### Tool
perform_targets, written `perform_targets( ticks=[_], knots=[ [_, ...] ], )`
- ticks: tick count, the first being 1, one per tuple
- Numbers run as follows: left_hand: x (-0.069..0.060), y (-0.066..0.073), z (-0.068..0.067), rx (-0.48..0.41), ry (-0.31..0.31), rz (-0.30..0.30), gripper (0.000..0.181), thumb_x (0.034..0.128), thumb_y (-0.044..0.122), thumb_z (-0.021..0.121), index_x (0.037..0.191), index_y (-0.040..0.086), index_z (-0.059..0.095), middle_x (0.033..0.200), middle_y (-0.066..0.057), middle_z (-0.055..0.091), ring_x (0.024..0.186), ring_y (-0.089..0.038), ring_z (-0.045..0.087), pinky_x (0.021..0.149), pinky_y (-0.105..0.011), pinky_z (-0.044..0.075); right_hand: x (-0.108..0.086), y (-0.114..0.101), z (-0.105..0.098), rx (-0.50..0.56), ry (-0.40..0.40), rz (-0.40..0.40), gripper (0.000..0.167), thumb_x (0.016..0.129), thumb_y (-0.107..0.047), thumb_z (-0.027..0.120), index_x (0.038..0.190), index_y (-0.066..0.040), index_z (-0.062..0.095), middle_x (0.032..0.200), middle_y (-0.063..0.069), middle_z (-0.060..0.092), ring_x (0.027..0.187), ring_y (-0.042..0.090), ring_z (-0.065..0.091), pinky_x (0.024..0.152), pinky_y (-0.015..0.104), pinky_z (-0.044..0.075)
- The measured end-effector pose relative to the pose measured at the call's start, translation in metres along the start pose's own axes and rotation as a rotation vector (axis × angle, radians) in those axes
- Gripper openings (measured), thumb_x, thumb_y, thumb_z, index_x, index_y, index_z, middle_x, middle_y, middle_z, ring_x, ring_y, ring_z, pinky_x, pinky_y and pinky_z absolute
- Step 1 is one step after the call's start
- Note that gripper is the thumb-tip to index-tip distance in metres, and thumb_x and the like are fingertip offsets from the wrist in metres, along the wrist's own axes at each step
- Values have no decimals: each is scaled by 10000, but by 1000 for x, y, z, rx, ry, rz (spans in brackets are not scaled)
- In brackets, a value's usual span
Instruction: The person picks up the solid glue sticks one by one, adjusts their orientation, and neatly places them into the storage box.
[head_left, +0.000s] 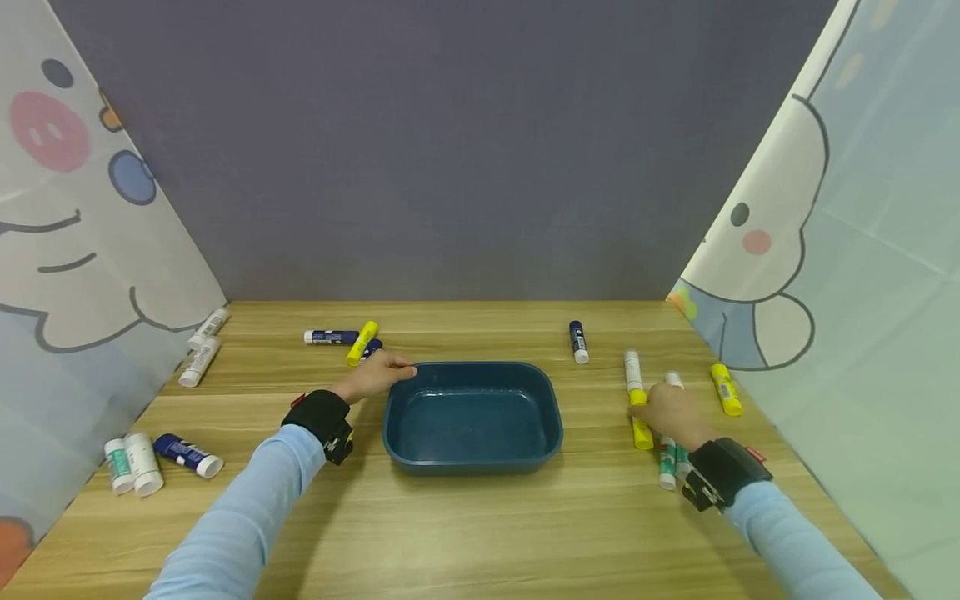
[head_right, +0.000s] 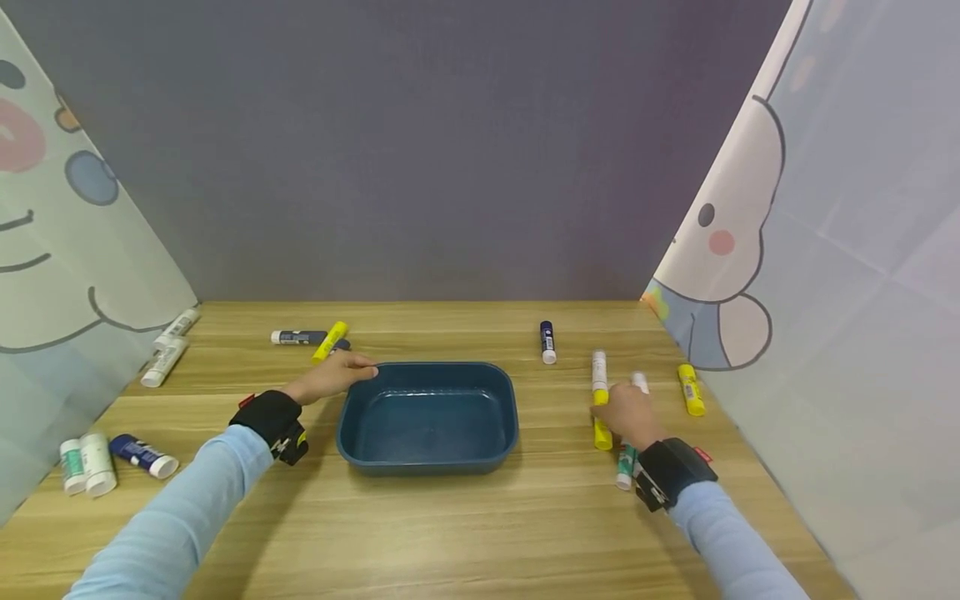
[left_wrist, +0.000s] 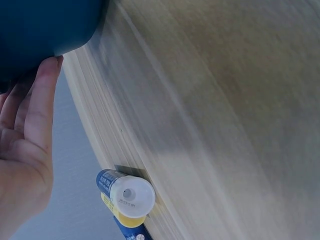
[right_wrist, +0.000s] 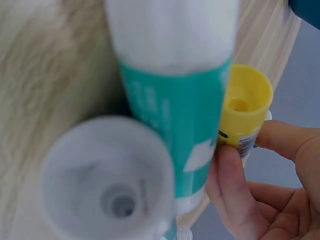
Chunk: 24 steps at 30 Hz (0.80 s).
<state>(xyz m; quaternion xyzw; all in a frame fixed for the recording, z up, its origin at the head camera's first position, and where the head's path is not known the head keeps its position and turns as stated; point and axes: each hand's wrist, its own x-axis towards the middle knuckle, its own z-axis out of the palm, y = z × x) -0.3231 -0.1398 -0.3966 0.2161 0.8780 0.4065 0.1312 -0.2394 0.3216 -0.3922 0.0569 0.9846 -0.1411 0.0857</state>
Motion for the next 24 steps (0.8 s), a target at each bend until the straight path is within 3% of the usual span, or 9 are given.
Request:
perform_targets(
  ticks=[9, 15, 24],
  knots=[
    [-2, 0, -2, -7, 1, 2, 294, 946, 173, 495, 1126, -15, 633, 1152, -191, 589, 1015, -263, 551, 831, -369, 465, 7, -3, 4, 29, -59, 72, 344, 824, -325, 618, 611, -72, 520, 538, -7, 449, 461, 102, 423, 424, 193, 333],
    [-1, 0, -1, -10, -2, -7, 333, 949, 177, 490, 1185, -34, 593, 1226, -229, 549, 1122, -349, 522, 904, -443, 458, 9, 0, 5, 35, -62, 64, 337, 828, -311, 621, 622, -65, 520, 554, 11, 475, 480, 117, 450, 441, 205, 361],
    [-2, 0, 0, -11, -2, 4, 339, 954, 172, 479, 1198, -39, 582, 1238, -237, 538, 1136, -359, 510, 916, -454, 450, 7, -2, 3, 25, -71, 67, 326, 834, -303, 618, 644, -54, 529, 562, 15, 478, 482, 120, 458, 446, 207, 367]
  ],
)
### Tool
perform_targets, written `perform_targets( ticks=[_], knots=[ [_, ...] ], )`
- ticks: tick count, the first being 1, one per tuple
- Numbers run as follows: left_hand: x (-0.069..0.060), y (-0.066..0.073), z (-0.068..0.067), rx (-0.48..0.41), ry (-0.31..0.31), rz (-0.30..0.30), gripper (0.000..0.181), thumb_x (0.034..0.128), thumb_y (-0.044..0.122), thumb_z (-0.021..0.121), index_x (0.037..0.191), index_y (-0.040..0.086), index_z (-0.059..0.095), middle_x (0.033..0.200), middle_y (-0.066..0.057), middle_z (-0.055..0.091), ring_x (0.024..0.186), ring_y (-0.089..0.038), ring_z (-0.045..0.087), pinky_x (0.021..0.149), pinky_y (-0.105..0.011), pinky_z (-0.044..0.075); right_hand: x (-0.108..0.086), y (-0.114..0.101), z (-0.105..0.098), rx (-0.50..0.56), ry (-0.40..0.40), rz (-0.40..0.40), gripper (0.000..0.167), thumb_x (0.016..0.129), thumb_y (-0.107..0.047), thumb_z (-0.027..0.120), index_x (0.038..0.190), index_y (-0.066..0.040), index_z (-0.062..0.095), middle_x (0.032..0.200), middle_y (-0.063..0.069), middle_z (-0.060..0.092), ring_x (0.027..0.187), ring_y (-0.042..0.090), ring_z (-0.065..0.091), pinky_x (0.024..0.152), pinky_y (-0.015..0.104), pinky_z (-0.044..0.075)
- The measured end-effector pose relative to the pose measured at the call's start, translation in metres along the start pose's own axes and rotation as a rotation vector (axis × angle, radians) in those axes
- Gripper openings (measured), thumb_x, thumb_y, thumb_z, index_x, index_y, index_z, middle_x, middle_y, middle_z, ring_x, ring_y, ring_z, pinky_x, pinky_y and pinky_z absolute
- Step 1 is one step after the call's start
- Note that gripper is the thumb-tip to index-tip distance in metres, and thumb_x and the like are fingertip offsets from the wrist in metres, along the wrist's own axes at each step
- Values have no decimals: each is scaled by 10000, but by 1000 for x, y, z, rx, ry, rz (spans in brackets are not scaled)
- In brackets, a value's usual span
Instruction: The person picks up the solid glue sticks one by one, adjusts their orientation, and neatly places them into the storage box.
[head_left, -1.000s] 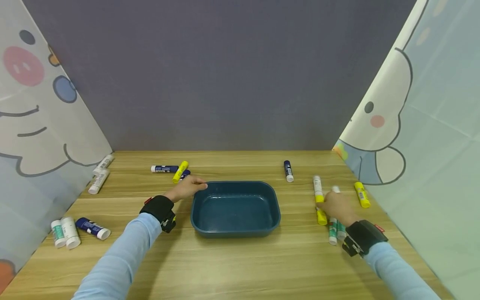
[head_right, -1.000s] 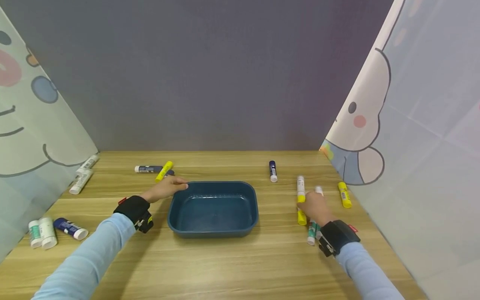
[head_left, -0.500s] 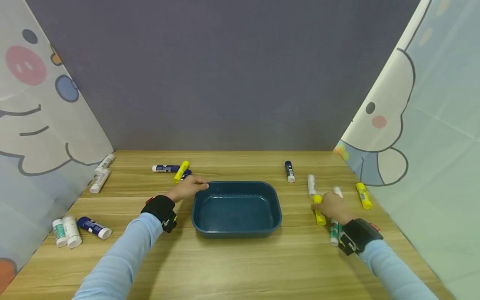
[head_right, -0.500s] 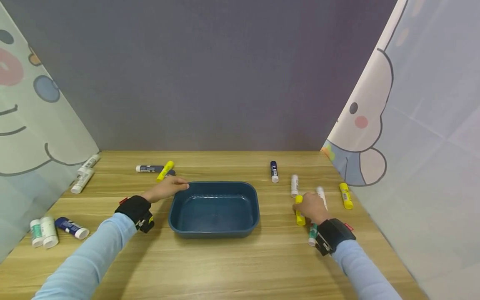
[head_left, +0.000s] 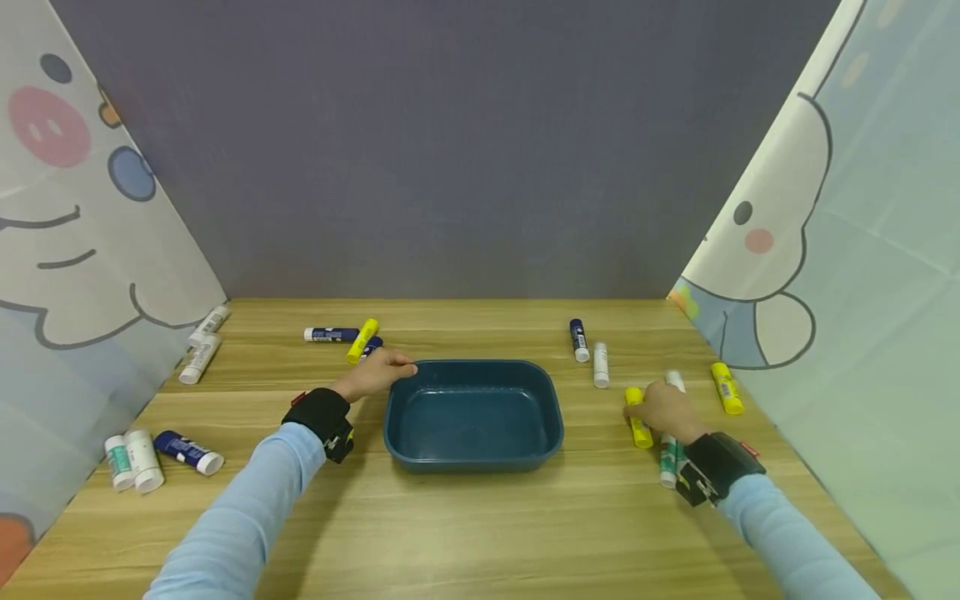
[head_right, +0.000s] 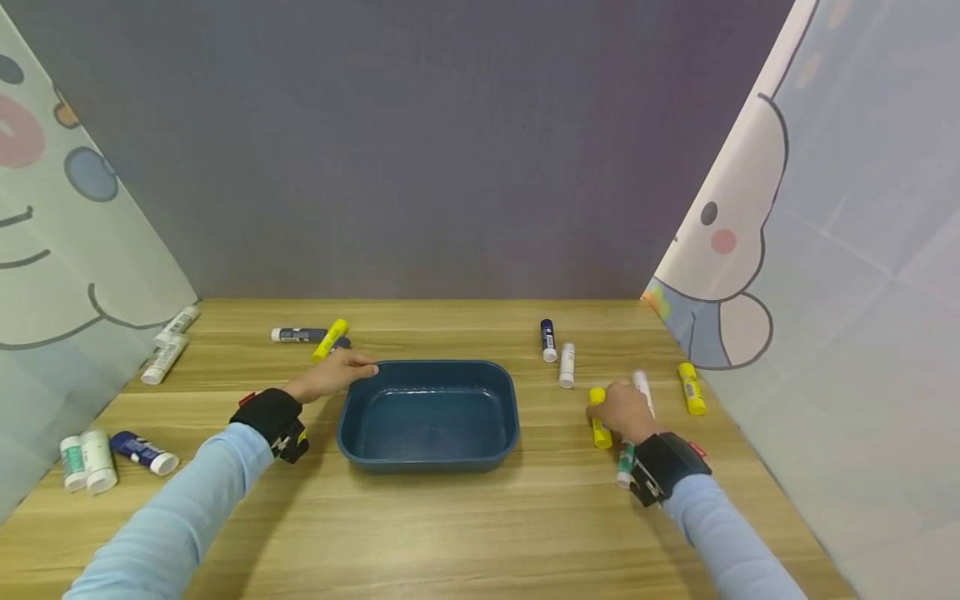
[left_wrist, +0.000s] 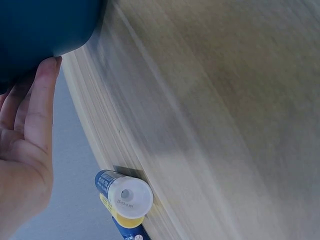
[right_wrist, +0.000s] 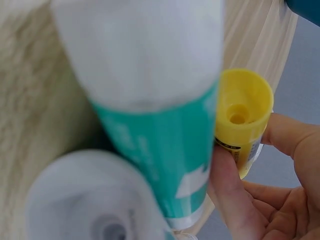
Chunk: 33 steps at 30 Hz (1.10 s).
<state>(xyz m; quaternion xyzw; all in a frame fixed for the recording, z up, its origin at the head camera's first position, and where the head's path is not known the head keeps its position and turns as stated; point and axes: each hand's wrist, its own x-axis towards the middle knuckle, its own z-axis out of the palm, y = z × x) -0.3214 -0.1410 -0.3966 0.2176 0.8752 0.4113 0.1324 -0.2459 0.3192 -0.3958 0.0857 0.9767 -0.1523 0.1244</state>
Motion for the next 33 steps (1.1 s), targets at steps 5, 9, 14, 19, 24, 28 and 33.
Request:
perform_targets(
  ticks=[5, 9, 14, 19, 24, 28, 33],
  knots=[
    [1, -1, -1, -2, -1, -2, 361, 954, 176, 479, 1226, -48, 556, 1274, -251, 510, 1174, -383, 482, 940, -473, 436, 0, -2, -2, 2, 7, -21, 336, 832, -298, 622, 605, -74, 515, 535, -1, 460, 467, 112, 443, 443, 205, 359],
    [0, -2, -1, -7, -1, -5, 368, 952, 176, 484, 1235, -50, 547, 1285, -253, 501, 1184, -391, 474, 947, -479, 431, 1, -1, -2, 3, 14, -40, 346, 830, -296, 624, 582, -88, 500, 523, -11, 446, 461, 108, 438, 444, 205, 359],
    [0, -2, -1, -15, -10, 1, 370, 952, 181, 486, 1238, -44, 547, 1285, -253, 502, 1182, -392, 474, 946, -478, 432, 0, 0, -3, 29, 21, -51, 338, 834, -275, 618, 580, -88, 495, 521, -11, 446, 458, 106, 439, 445, 206, 361],
    [0, -3, -1, -15, -8, 4, 365, 951, 181, 486, 1233, -41, 553, 1288, -252, 500, 1185, -394, 472, 947, -478, 431, -2, -2, -6, 21, 40, -75, 357, 840, -279, 608, 560, -97, 481, 511, -14, 441, 453, 103, 426, 446, 204, 351],
    [1, -4, 0, -8, -5, 8, 366, 951, 185, 488, 1229, -43, 556, 1285, -251, 502, 1183, -392, 473, 945, -480, 432, -4, -7, -10, 15, 75, -102, 346, 837, -278, 606, 571, -90, 490, 535, 4, 452, 481, 125, 431, 466, 218, 357],
    [1, -5, 0, -8, -4, 8, 362, 950, 185, 490, 1224, -41, 561, 1281, -248, 506, 1178, -386, 479, 942, -477, 435, -7, -13, -14, 8, 86, -113, 351, 845, -292, 601, 574, -98, 490, 540, 0, 452, 480, 125, 432, 464, 221, 362],
    [1, -5, 0, -22, -10, 11, 367, 950, 177, 487, 1233, -48, 550, 1286, -256, 499, 1182, -396, 473, 947, -485, 429, -14, -28, -22, 24, 73, -130, 370, 851, -316, 596, 567, -124, 459, 511, -24, 437, 450, 104, 410, 447, 211, 341]
  ],
)
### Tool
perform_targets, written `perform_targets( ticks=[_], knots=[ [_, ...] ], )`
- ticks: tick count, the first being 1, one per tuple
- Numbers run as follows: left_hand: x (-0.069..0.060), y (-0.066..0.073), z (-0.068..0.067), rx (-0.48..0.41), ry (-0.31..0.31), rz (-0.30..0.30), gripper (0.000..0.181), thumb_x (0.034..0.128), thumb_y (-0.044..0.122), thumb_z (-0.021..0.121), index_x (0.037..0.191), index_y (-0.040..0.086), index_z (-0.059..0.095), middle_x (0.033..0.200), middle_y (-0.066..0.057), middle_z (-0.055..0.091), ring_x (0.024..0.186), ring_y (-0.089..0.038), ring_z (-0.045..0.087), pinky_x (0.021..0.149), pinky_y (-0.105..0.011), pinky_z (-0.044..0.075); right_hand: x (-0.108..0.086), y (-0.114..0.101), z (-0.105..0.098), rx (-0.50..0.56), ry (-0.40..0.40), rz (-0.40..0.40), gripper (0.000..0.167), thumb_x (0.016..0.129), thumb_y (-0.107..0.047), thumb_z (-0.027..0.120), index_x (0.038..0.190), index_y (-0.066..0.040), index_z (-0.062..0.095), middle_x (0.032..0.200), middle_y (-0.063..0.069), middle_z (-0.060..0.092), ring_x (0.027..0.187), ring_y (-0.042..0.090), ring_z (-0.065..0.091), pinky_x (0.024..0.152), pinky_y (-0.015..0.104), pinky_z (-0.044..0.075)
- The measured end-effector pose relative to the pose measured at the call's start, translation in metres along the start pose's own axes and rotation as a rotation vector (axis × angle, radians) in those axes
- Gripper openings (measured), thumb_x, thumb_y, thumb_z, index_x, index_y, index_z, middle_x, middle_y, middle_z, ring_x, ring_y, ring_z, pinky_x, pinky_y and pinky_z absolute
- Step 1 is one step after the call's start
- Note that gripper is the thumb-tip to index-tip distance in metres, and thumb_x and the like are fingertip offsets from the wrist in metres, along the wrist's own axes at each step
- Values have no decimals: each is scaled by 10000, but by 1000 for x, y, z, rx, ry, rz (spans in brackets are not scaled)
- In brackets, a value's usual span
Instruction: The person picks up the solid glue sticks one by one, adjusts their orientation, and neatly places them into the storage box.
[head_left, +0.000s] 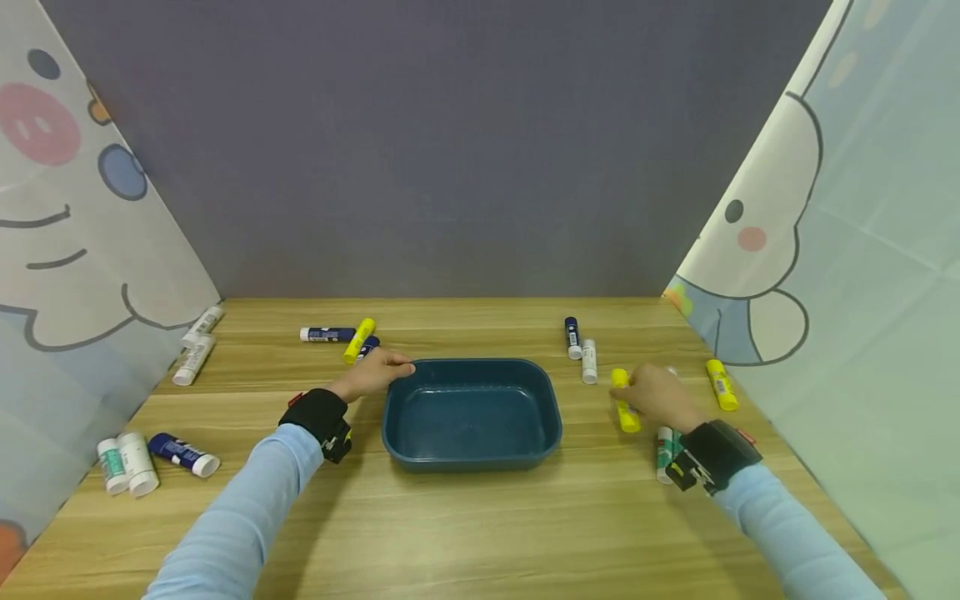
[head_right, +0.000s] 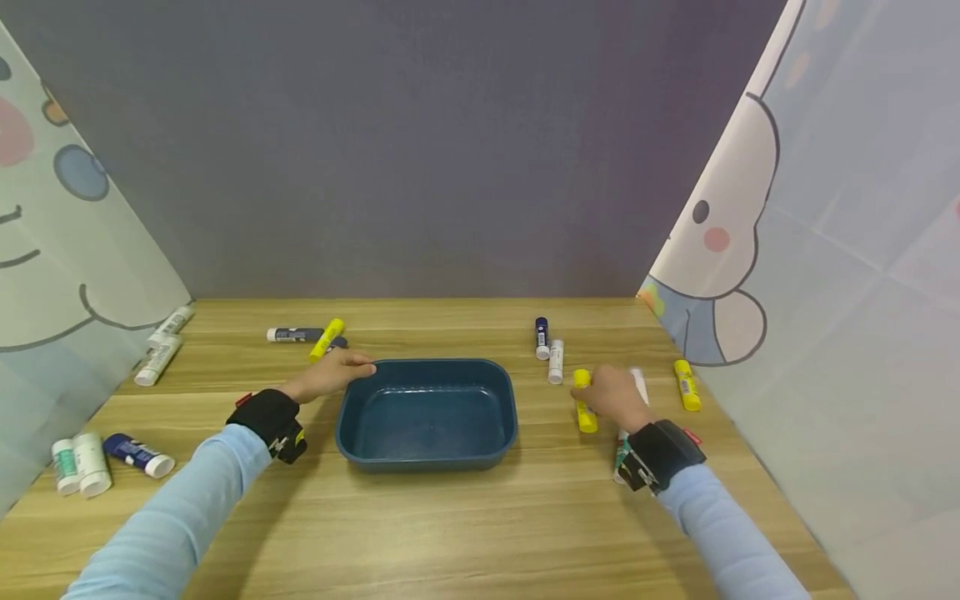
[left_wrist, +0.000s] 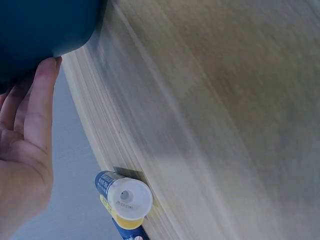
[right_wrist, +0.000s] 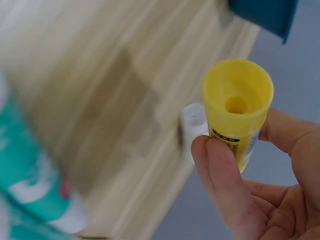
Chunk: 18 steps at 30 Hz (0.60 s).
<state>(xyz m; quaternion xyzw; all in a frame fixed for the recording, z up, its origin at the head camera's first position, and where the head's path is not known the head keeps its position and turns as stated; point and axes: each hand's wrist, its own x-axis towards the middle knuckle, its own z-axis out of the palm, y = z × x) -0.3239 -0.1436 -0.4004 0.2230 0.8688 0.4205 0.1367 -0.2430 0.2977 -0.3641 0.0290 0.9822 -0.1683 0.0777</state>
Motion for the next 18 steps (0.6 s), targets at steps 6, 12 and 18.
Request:
perform_targets(
  ticks=[6, 12, 18],
  knots=[
    [0, 3, -1, 10, -4, 6, 356, 952, 174, 486, 1217, -52, 562, 1261, -256, 520, 1166, -388, 487, 937, -474, 437, -1, -25, -7, -18, 34, -80, 396, 836, -328, 620, 551, -129, 429, 496, -32, 417, 444, 99, 397, 449, 209, 283],
    [2, 12, -7, 62, -58, -20, 370, 949, 167, 485, 1213, -85, 549, 1265, -275, 511, 1155, -396, 499, 921, -458, 456, 0, -50, -9, -47, 61, -139, 391, 820, -378, 637, 558, -118, 510, 503, -8, 514, 444, 115, 451, 433, 212, 273],
    [6, 24, -10, 171, -109, 1, 390, 931, 120, 494, 1237, -121, 504, 1251, -283, 520, 1132, -394, 524, 902, -439, 476, -1, -75, -11, -46, 68, -202, 378, 819, -364, 640, 573, -102, 527, 519, 0, 538, 449, 111, 486, 447, 218, 310]
  ],
)
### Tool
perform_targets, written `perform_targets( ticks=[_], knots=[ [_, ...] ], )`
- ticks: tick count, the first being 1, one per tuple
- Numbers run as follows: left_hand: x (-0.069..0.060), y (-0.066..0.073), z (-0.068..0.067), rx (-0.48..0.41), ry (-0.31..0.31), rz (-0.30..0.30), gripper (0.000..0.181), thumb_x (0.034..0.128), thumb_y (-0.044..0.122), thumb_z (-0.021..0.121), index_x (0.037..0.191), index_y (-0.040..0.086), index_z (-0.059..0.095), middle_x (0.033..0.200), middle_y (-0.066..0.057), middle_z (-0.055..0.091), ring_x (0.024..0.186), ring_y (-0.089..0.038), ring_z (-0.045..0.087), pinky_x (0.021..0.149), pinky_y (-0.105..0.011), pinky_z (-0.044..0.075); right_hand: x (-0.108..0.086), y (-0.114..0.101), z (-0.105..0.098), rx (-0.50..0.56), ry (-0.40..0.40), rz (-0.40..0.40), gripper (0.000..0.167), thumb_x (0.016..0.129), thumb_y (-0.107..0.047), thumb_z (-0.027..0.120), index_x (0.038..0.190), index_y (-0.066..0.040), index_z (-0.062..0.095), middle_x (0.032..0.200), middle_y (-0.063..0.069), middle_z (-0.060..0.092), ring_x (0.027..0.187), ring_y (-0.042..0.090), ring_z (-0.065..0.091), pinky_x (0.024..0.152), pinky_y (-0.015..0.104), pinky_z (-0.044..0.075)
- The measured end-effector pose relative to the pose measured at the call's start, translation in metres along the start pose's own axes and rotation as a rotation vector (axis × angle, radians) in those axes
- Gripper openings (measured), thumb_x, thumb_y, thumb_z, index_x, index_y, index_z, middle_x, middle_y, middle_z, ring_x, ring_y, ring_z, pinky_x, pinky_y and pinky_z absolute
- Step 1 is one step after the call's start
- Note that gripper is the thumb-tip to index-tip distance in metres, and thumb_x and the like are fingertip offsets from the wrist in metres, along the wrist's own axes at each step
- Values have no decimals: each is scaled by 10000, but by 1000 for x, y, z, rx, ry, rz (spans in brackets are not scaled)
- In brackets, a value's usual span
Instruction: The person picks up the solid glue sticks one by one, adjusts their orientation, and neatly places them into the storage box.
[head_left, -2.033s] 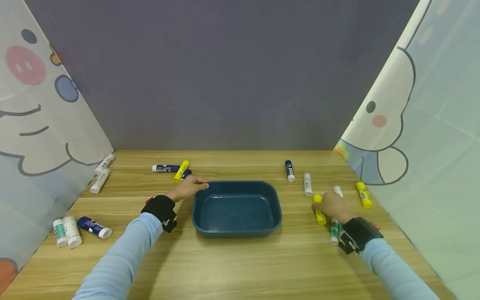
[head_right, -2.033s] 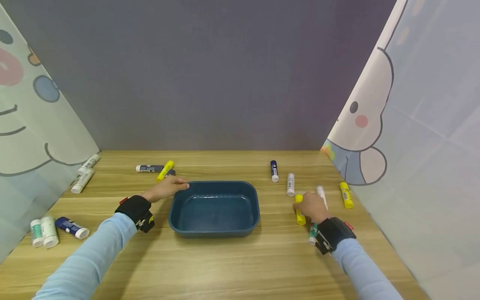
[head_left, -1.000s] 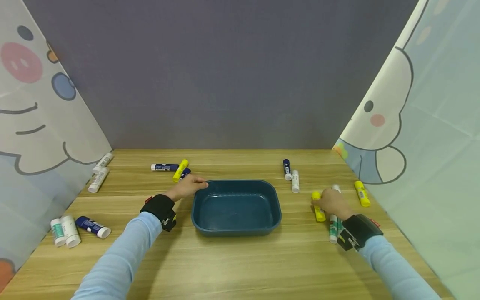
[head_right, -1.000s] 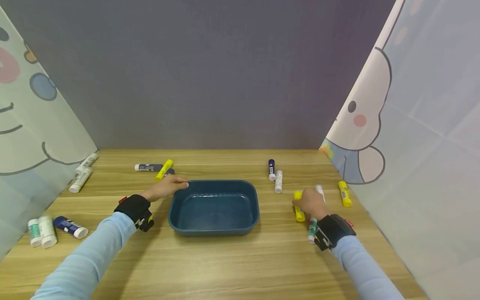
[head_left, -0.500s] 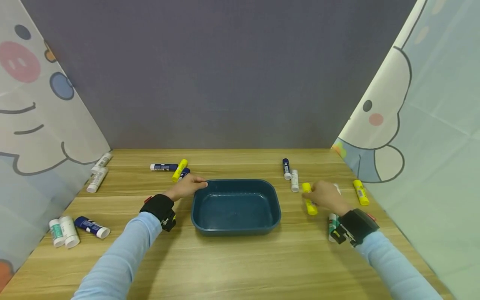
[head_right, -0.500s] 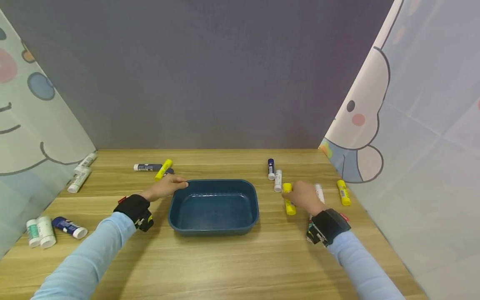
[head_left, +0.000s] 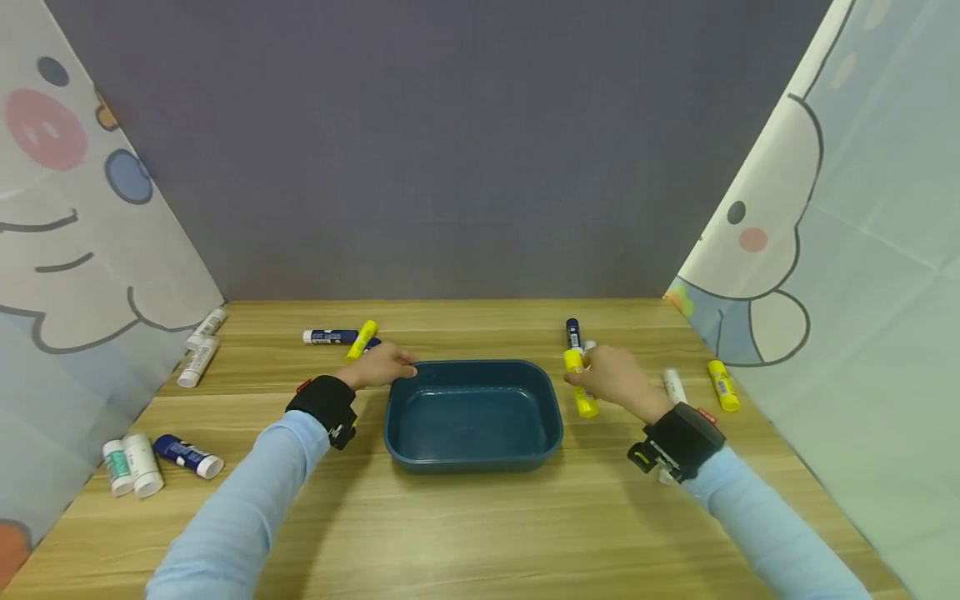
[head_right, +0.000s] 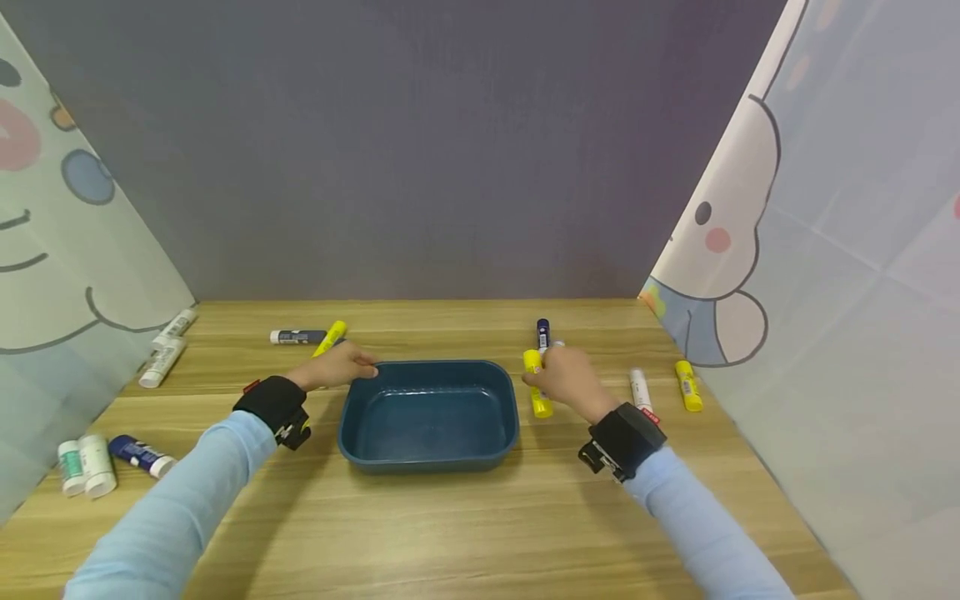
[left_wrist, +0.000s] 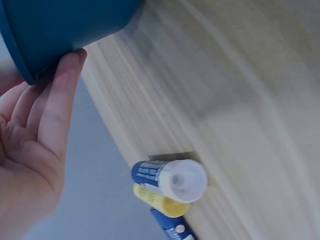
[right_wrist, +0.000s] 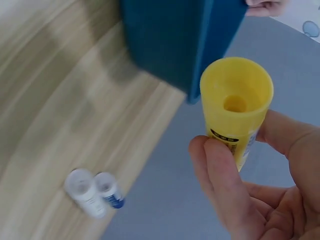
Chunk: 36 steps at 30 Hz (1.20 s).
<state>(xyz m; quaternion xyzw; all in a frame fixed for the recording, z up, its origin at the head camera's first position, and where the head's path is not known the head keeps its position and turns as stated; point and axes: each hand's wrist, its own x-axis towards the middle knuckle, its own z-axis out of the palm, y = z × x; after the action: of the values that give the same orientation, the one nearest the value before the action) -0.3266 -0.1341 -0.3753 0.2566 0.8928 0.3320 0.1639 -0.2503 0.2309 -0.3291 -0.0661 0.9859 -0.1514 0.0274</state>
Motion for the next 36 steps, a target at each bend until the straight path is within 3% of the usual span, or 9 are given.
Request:
perform_targets(
  ticks=[4, 8, 14, 19, 25, 31, 36],
  knots=[
    [2, 5, 0, 41, 0, -6, 380, 923, 103, 497, 1232, -118, 512, 1214, -271, 554, 1088, -373, 558, 858, -409, 499, 3, -13, 0, 19, 9, -5, 436, 820, -356, 649, 507, -133, 443, 491, -7, 509, 432, 111, 468, 438, 210, 297],
    [4, 6, 1, 70, 14, -26, 364, 924, 106, 500, 1219, -103, 533, 1199, -259, 570, 1083, -364, 563, 841, -399, 504, 7, -28, 1, 27, -11, 4, 387, 826, -362, 649, 551, -118, 529, 504, -14, 516, 448, 108, 492, 444, 209, 332],
    [6, 8, 4, 119, 22, -30, 354, 926, 104, 501, 1210, -104, 542, 1205, -267, 562, 1079, -371, 563, 838, -404, 506, 14, -45, 11, 39, -41, 17, 321, 823, -361, 660, 675, -81, 609, 550, 11, 565, 482, 122, 537, 551, 239, 408],
    [7, 10, 5, 128, 34, -44, 341, 923, 108, 510, 1196, -91, 561, 1184, -244, 586, 1068, -352, 575, 835, -399, 509, 19, -51, 29, 85, -54, 24, 323, 804, -352, 683, 678, -66, 601, 572, 19, 571, 473, 116, 546, 451, 210, 445],
    [7, 11, 4, 119, 37, -70, 334, 920, 116, 517, 1194, -65, 575, 1183, -226, 594, 1071, -342, 577, 840, -400, 508, 22, -54, 47, 56, -75, 22, 345, 787, -340, 703, 583, -90, 582, 524, 9, 558, 439, 122, 538, 412, 199, 415],
    [5, 12, 3, 123, 43, -86, 332, 921, 117, 514, 1195, -60, 576, 1190, -225, 589, 1079, -352, 568, 847, -411, 502, 19, -63, 61, 89, -131, 8, 253, 808, -242, 690, 672, -53, 592, 566, 24, 541, 462, 124, 536, 427, 180, 432],
    [4, 12, 2, 124, 46, -90, 328, 920, 116, 517, 1192, -57, 580, 1188, -222, 591, 1075, -348, 570, 846, -410, 503, 20, -67, 72, 56, -146, 1, 237, 813, -233, 691, 751, -25, 595, 605, 29, 533, 489, 115, 534, 446, 173, 444]
  ],
)
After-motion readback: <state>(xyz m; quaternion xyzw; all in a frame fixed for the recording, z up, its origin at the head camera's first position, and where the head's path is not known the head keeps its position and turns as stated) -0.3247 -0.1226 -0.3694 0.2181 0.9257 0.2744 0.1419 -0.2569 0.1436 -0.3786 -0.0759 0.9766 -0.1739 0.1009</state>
